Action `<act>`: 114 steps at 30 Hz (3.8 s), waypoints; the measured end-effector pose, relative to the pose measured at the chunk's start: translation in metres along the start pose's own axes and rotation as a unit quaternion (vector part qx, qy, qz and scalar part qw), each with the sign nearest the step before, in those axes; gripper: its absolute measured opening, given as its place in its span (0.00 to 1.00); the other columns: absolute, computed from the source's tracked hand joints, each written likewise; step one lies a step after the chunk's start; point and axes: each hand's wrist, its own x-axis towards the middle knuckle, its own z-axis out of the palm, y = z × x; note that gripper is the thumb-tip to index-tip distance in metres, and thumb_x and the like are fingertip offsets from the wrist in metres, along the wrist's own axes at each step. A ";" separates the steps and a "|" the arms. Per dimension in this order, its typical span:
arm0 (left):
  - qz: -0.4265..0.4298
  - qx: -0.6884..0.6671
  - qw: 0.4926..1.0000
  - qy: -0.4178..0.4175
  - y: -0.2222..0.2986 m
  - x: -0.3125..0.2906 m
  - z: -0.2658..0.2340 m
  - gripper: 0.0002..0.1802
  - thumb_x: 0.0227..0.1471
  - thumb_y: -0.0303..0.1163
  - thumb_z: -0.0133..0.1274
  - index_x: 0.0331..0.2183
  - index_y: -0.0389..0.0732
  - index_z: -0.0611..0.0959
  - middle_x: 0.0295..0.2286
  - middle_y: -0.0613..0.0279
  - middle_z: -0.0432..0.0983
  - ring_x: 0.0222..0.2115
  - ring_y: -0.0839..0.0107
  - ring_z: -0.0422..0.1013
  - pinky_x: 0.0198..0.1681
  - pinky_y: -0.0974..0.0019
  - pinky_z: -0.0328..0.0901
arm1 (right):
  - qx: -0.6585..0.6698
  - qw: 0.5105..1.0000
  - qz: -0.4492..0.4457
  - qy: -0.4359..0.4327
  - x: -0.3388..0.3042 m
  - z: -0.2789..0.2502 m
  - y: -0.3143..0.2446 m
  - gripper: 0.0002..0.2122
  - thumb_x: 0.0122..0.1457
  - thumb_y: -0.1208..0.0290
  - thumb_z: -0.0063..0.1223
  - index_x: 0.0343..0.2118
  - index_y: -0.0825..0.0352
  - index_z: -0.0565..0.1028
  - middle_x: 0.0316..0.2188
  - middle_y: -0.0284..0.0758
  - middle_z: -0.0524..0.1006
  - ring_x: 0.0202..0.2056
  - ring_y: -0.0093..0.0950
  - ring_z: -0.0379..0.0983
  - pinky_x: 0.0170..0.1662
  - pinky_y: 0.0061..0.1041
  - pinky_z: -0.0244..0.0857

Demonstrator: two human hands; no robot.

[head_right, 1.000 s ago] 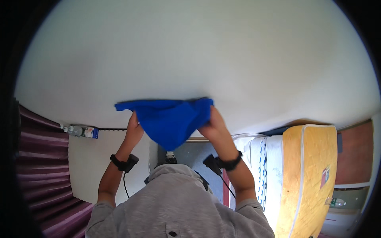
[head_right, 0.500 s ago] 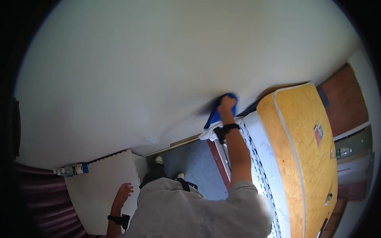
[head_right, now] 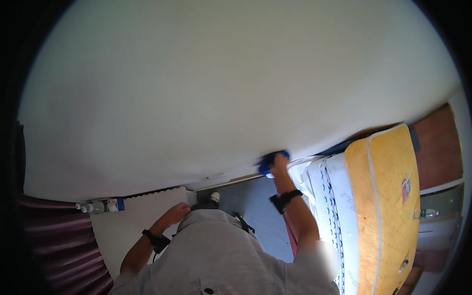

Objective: The person is using a blue rag to wipe and clean the white walls and surfaces of the furniture.

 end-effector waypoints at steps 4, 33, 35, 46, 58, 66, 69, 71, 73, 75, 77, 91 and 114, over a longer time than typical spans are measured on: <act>-0.021 0.014 1.000 0.006 -0.006 -0.010 -0.025 0.21 0.61 0.41 0.48 0.50 0.37 0.74 0.40 0.57 0.76 0.45 0.67 0.72 0.49 0.63 0.65 | -0.344 0.848 -0.181 -0.361 -0.177 0.132 -0.121 0.17 0.51 0.77 0.56 0.45 0.69 0.70 0.37 0.40 0.77 0.41 0.36 0.75 0.46 0.35 0.69; 0.389 0.482 0.470 0.629 -0.046 -0.186 -0.260 0.20 0.44 0.10 0.53 0.38 0.43 0.79 0.37 0.59 0.70 0.37 0.64 0.66 0.40 0.62 0.60 | -0.006 0.776 -0.578 -0.253 -0.438 0.356 -0.147 0.19 0.50 0.62 0.56 0.44 0.67 0.74 0.46 0.46 0.70 0.47 0.50 0.63 0.49 0.47 0.59; 0.360 0.488 0.490 0.626 -0.083 -0.158 -0.264 0.26 0.43 0.11 0.54 0.44 0.44 0.79 0.39 0.60 0.67 0.38 0.63 0.64 0.40 0.62 0.56 | -0.083 0.766 -0.602 -0.208 -0.429 0.367 -0.117 0.19 0.50 0.62 0.57 0.44 0.67 0.75 0.45 0.46 0.72 0.47 0.49 0.65 0.50 0.47 0.59; 0.418 0.496 0.556 0.521 -0.091 -0.073 -0.187 0.25 0.46 0.30 0.57 0.50 0.53 0.79 0.48 0.55 0.64 0.48 0.57 0.61 0.52 0.52 0.57 | -0.270 0.758 -0.592 -0.028 -0.384 0.309 -0.046 0.24 0.45 0.68 0.60 0.48 0.66 0.74 0.49 0.45 0.72 0.52 0.50 0.66 0.57 0.50 0.56; 0.481 0.521 0.418 0.568 0.085 -0.135 -0.232 0.28 0.50 0.35 0.55 0.55 0.54 0.76 0.59 0.52 0.62 0.52 0.63 0.66 0.45 0.61 0.63 | -0.253 0.776 -0.554 0.167 -0.353 0.266 -0.195 0.19 0.52 0.71 0.50 0.47 0.69 0.74 0.50 0.48 0.72 0.54 0.51 0.64 0.59 0.44 0.58; 0.410 0.721 0.296 0.474 0.065 -0.124 -0.252 0.49 0.37 0.41 0.57 0.64 0.65 0.61 0.64 0.81 0.52 0.26 0.72 0.52 0.45 0.72 0.59 | -0.097 0.885 -0.456 0.006 -0.426 0.347 -0.073 0.19 0.50 0.75 0.55 0.48 0.68 0.74 0.49 0.47 0.72 0.53 0.51 0.65 0.57 0.45 0.58; 0.392 0.727 0.288 0.485 0.055 -0.122 -0.254 0.47 0.39 0.47 0.60 0.63 0.67 0.63 0.64 0.79 0.54 0.27 0.74 0.58 0.47 0.68 0.62 | 0.020 0.888 -0.443 0.118 -0.448 0.351 -0.127 0.21 0.48 0.79 0.52 0.49 0.72 0.70 0.46 0.50 0.73 0.50 0.51 0.67 0.57 0.43 0.58; 0.394 0.718 0.306 0.486 0.054 -0.132 -0.254 0.47 0.38 0.51 0.60 0.63 0.67 0.63 0.64 0.79 0.54 0.29 0.74 0.59 0.48 0.68 0.62 | 0.120 0.840 -0.520 0.097 -0.453 0.341 -0.169 0.24 0.48 0.79 0.49 0.51 0.74 0.67 0.45 0.51 0.72 0.50 0.47 0.68 0.57 0.39 0.58; 0.438 0.673 0.325 0.500 0.058 -0.125 -0.254 0.50 0.35 0.58 0.61 0.62 0.66 0.64 0.64 0.79 0.54 0.34 0.74 0.62 0.53 0.68 0.60 | 0.119 0.876 -0.463 0.066 -0.439 0.338 -0.195 0.25 0.47 0.78 0.51 0.52 0.73 0.67 0.46 0.51 0.71 0.49 0.50 0.67 0.58 0.40 0.56; 0.442 0.667 0.340 0.494 0.055 -0.122 -0.254 0.50 0.35 0.58 0.61 0.62 0.66 0.64 0.64 0.79 0.54 0.36 0.74 0.62 0.54 0.68 0.59 | 0.143 0.882 -0.447 0.047 -0.431 0.341 -0.198 0.24 0.47 0.78 0.52 0.51 0.72 0.67 0.46 0.51 0.71 0.48 0.51 0.66 0.59 0.43 0.54; 0.446 0.675 0.344 0.478 0.052 -0.125 -0.255 0.48 0.35 0.58 0.61 0.60 0.64 0.67 0.63 0.77 0.54 0.38 0.72 0.61 0.55 0.65 0.59 | 0.098 0.891 -0.428 0.113 -0.434 0.346 -0.197 0.20 0.48 0.75 0.55 0.47 0.71 0.70 0.44 0.48 0.71 0.46 0.51 0.66 0.60 0.48 0.50; 0.420 0.636 0.564 0.318 -0.169 -0.034 -0.172 0.23 0.48 0.28 0.54 0.48 0.52 0.80 0.51 0.83 0.65 0.39 0.71 0.60 0.49 0.68 0.62 | -0.240 0.932 -0.226 -0.152 -0.398 0.406 0.110 0.19 0.53 0.71 0.49 0.50 0.65 0.70 0.46 0.46 0.74 0.49 0.46 0.71 0.55 0.38 0.63; 0.259 0.454 0.510 0.683 -0.129 -0.224 -0.310 0.36 0.47 0.39 0.63 0.55 0.35 0.73 0.52 0.42 0.57 0.54 0.49 0.56 0.56 0.49 0.55 | 0.111 0.862 -0.340 -0.359 -0.592 0.454 -0.151 0.12 0.59 0.78 0.46 0.46 0.67 0.73 0.37 0.42 0.76 0.39 0.33 0.74 0.42 0.29 0.68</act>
